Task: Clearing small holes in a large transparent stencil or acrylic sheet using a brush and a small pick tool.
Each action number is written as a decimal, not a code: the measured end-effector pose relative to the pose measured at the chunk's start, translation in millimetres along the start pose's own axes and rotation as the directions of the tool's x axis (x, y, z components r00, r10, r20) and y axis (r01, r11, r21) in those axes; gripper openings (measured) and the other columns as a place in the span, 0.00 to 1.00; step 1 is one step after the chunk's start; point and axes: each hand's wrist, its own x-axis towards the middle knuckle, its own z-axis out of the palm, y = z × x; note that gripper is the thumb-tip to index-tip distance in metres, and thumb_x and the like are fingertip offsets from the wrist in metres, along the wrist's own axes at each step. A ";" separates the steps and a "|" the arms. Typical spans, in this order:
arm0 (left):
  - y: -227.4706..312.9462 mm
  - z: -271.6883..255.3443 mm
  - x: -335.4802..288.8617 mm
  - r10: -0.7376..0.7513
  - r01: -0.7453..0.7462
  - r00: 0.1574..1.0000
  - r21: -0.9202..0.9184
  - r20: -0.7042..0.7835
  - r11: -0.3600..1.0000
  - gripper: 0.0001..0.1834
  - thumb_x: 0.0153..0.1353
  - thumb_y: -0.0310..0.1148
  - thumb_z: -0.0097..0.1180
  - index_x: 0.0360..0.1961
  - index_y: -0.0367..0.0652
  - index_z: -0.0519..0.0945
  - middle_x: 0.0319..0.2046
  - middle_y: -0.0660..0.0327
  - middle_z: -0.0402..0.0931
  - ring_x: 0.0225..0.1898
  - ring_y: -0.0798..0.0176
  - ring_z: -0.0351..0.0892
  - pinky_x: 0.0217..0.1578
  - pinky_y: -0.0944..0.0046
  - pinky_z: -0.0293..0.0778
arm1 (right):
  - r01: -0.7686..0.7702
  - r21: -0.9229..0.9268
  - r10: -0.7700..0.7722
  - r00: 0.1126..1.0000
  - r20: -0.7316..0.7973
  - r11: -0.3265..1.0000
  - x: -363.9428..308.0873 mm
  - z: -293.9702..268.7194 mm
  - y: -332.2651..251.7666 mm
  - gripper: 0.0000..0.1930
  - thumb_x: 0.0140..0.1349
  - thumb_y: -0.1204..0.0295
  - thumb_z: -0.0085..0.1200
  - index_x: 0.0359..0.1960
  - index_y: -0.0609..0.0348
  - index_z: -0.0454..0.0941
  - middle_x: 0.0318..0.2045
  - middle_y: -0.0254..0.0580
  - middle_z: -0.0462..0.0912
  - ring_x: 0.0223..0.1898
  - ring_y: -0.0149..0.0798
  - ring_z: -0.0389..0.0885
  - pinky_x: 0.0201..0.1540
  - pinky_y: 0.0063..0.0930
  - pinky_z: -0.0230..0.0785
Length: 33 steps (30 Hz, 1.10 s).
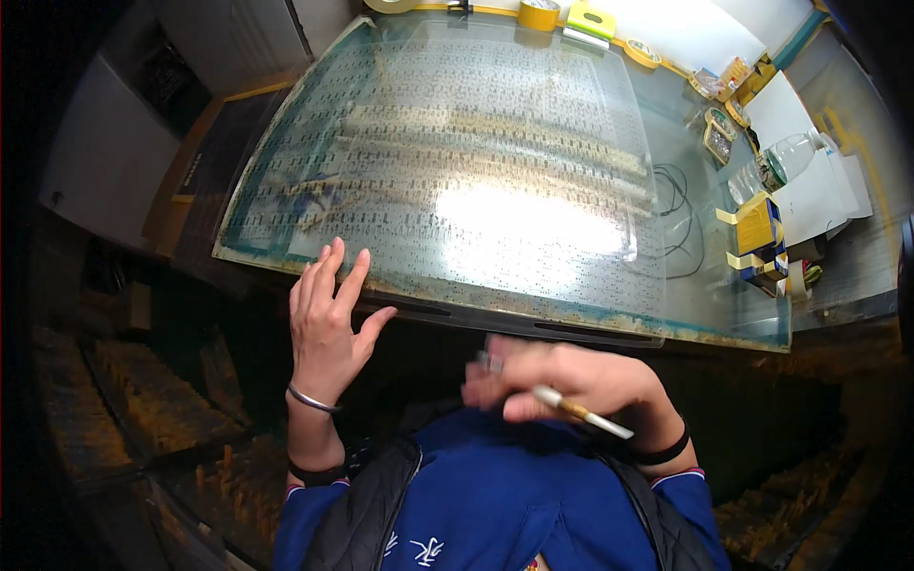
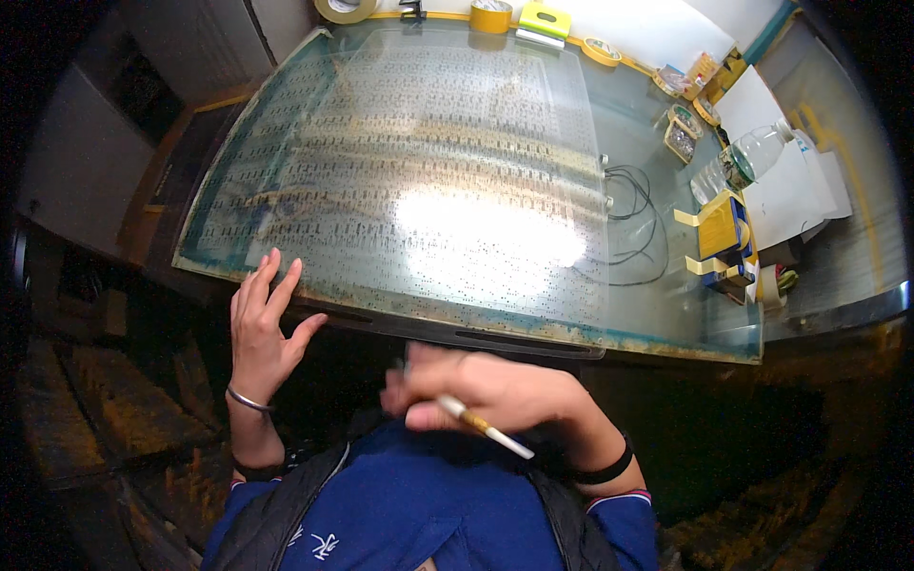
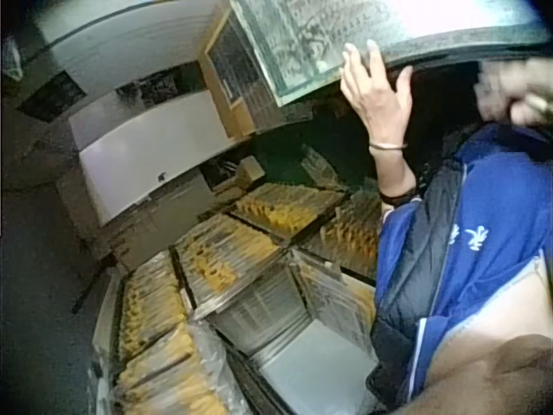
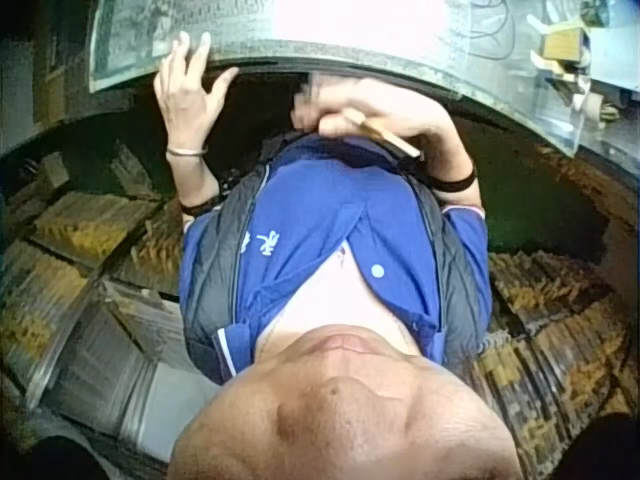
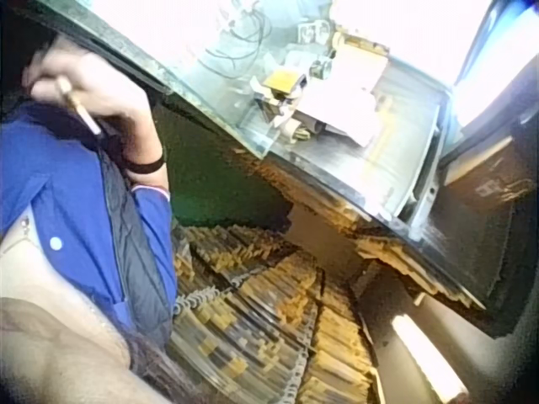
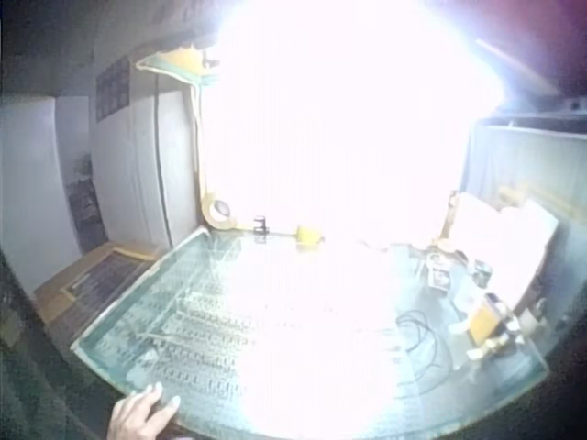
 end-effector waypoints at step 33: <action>-35.7 -37.0 77.8 -0.134 0.562 0.815 -0.710 0.564 0.424 0.22 0.65 0.28 0.48 0.60 0.36 0.64 0.38 0.50 0.81 0.28 0.63 0.83 0.25 0.71 0.79 | -0.536 -0.415 -0.143 0.477 -0.867 0.735 -85.6 -40.3 33.4 0.10 0.56 0.72 0.60 0.38 0.60 0.75 0.48 0.50 0.80 0.56 0.52 0.74 0.60 0.43 0.64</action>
